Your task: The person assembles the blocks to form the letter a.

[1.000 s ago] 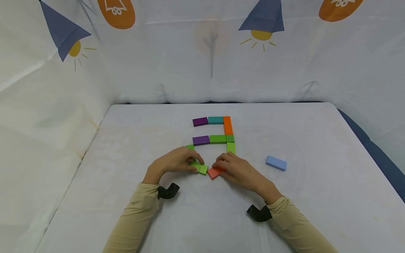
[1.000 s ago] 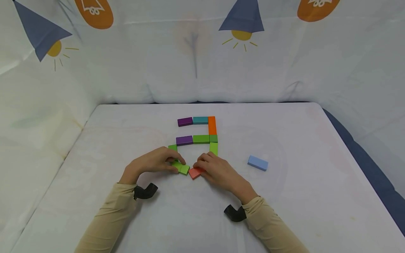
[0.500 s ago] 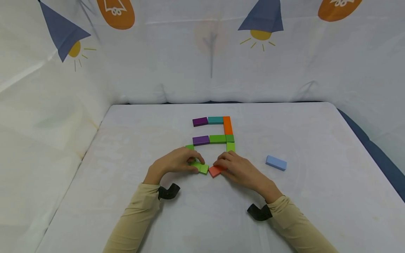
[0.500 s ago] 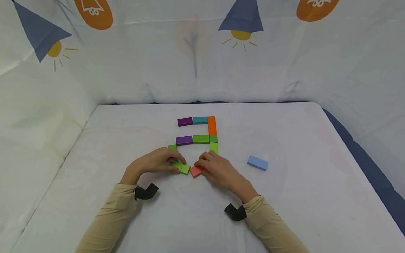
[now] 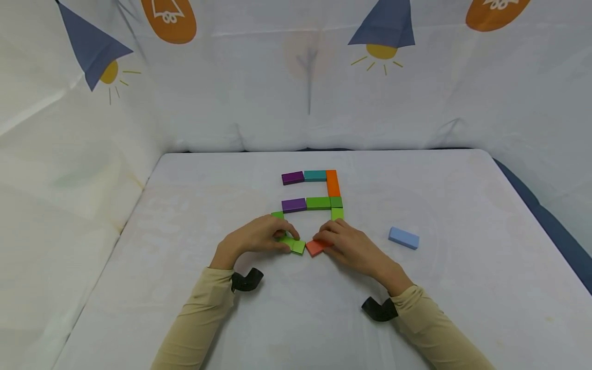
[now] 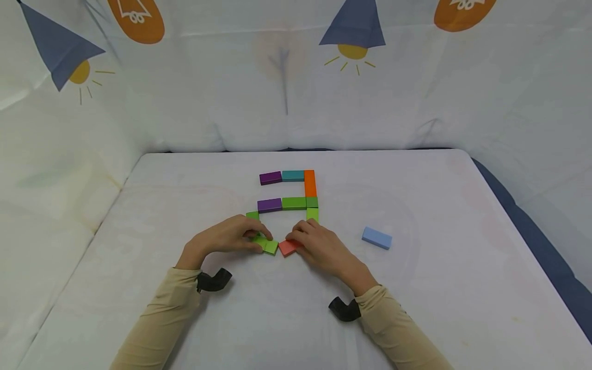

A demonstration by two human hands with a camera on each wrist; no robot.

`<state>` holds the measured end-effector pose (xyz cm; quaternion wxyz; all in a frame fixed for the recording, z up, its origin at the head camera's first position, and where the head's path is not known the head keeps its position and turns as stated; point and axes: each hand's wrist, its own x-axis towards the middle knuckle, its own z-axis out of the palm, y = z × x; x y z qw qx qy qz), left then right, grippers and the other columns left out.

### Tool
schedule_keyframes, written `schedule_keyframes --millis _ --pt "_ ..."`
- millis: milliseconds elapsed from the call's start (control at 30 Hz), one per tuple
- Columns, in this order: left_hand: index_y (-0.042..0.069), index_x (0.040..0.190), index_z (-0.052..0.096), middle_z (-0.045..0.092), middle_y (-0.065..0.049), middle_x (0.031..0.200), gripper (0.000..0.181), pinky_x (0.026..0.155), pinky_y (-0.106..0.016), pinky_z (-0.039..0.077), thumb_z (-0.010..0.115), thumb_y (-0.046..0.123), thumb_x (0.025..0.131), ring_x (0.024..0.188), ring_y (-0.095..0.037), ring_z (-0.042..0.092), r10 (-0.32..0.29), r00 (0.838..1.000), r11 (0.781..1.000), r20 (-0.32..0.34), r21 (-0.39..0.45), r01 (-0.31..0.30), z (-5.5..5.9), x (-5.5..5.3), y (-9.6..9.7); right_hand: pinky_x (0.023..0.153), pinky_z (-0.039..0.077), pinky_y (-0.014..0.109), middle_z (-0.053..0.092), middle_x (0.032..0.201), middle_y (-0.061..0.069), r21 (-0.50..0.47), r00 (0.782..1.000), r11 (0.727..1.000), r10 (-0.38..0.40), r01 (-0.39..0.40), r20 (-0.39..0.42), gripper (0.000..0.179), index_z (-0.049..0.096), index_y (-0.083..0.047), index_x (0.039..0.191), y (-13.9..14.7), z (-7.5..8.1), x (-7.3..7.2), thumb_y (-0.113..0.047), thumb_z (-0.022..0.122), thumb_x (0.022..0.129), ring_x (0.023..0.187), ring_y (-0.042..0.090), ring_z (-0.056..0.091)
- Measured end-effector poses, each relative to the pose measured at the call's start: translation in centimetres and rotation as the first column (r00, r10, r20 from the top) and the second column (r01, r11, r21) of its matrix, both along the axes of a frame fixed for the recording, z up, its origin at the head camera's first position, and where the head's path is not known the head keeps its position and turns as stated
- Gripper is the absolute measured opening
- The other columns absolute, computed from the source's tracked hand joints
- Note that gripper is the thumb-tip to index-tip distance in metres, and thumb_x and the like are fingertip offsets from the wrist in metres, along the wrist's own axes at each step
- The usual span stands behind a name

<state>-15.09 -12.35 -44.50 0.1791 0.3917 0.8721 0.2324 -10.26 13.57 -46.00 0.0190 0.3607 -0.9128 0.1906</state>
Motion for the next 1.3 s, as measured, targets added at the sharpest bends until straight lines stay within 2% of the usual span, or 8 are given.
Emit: schedule_keyframes --millis 300,500,600,767,900,1033,1167,1300 --pt "0.022 0.106 0.07 0.056 0.003 0.078 0.024 0.065 -0.022 0.033 0.074 0.023 0.082 0.068 -0.007 0.042 -0.012 1.0 1.0 -0.002 0.006 0.012 0.0 -0.1 0.1 0.086 0.052 0.029 0.058 0.109 -0.003 0.0 1.0 1.0 -0.002 0.002 0.017 0.026 0.066 -0.018 0.113 0.1 0.1 -0.1 -0.016 0.068 0.087 0.105 0.013 0.051" --pt "0.022 0.107 0.069 0.044 0.003 0.068 0.026 0.063 -0.021 0.031 0.074 0.026 0.082 0.064 -0.006 0.039 0.001 1.0 1.0 -0.005 0.013 -0.001 0.0 -0.1 0.2 0.088 0.051 0.03 0.058 0.111 -0.004 -0.014 0.999 1.0 0.004 -0.004 0.042 0.029 0.063 -0.017 0.115 0.5 0.5 -0.3 -0.018 0.069 0.086 0.107 0.012 0.05" --pt "0.022 0.109 0.067 0.042 0.004 0.067 0.028 0.063 -0.021 0.032 0.074 0.03 0.082 0.064 -0.006 0.039 0.009 0.999 1.0 -0.031 0.025 -0.008 0.0 0.0 0.4 0.089 0.051 0.031 0.058 0.113 -0.003 -0.036 0.998 0.999 -0.003 0.005 0.068 0.033 0.062 -0.016 0.117 1.2 0.9 -0.4 -0.019 0.07 0.085 0.106 0.011 0.05" --pt "0.019 0.109 0.068 0.053 0.004 0.078 0.026 0.066 -0.021 0.04 0.07 0.029 0.085 0.072 -0.009 0.049 0.016 0.995 0.997 -0.099 0.079 -0.008 0.2 0.3 1.2 0.088 0.051 0.035 0.06 0.113 0.0 -0.064 0.991 0.997 -0.021 0.03 0.132 0.032 0.063 -0.014 0.118 2.9 1.7 -0.8 -0.019 0.069 0.086 0.104 0.015 0.054" --pt "0.018 0.11 0.068 0.061 0.003 0.092 0.025 0.072 -0.022 0.047 0.069 0.027 0.087 0.084 -0.012 0.056 0.016 0.988 0.99 -0.155 0.14 0.006 -0.1 0.6 2.2 0.086 0.051 0.038 0.061 0.107 -0.001 -0.055 0.975 0.996 -0.05 0.064 0.218 0.028 0.064 -0.013 0.115 4.1 2.4 -0.8 -0.02 0.067 0.088 0.1 0.016 0.058" --pt "0.019 0.114 0.067 0.063 0.004 0.099 0.029 0.078 -0.023 0.048 0.068 0.028 0.087 0.091 -0.01 0.055 0.006 0.973 0.989 -0.231 0.145 0.029 -0.7 0.8 3.3 0.085 0.051 0.038 0.062 0.101 -0.003 -0.015 0.951 0.997 -0.062 0.07 0.303 0.026 0.064 -0.013 0.112 4.9 2.9 -0.7 -0.021 0.067 0.088 0.095 0.014 0.06" --pt "0.02 0.12 0.064 0.062 0.005 0.097 0.034 0.081 -0.023 0.046 0.067 0.031 0.087 0.09 -0.008 0.053 0.0 0.957 0.993 -0.292 0.116 0.036 -1.2 1.1 4.4 0.084 0.05 0.035 0.061 0.1 -0.006 0.035 0.926 0.997 -0.072 0.063 0.371 0.027 0.063 -0.016 0.111 5.4 3.2 -0.7 -0.025 0.069 0.086 0.094 0.013 0.059" --pt "0.021 0.122 0.062 0.06 0.005 0.093 0.038 0.077 -0.024 0.043 0.067 0.035 0.087 0.085 -0.008 0.05 0.012 0.957 0.996 -0.289 0.085 0.013 -1.5 1.4 5.0 0.082 0.048 0.032 0.059 0.098 -0.007 0.087 0.899 0.994 -0.1 0.069 0.427 0.035 0.059 -0.017 0.112 5.7 3.4 -0.5 -0.028 0.073 0.082 0.092 0.012 0.055"
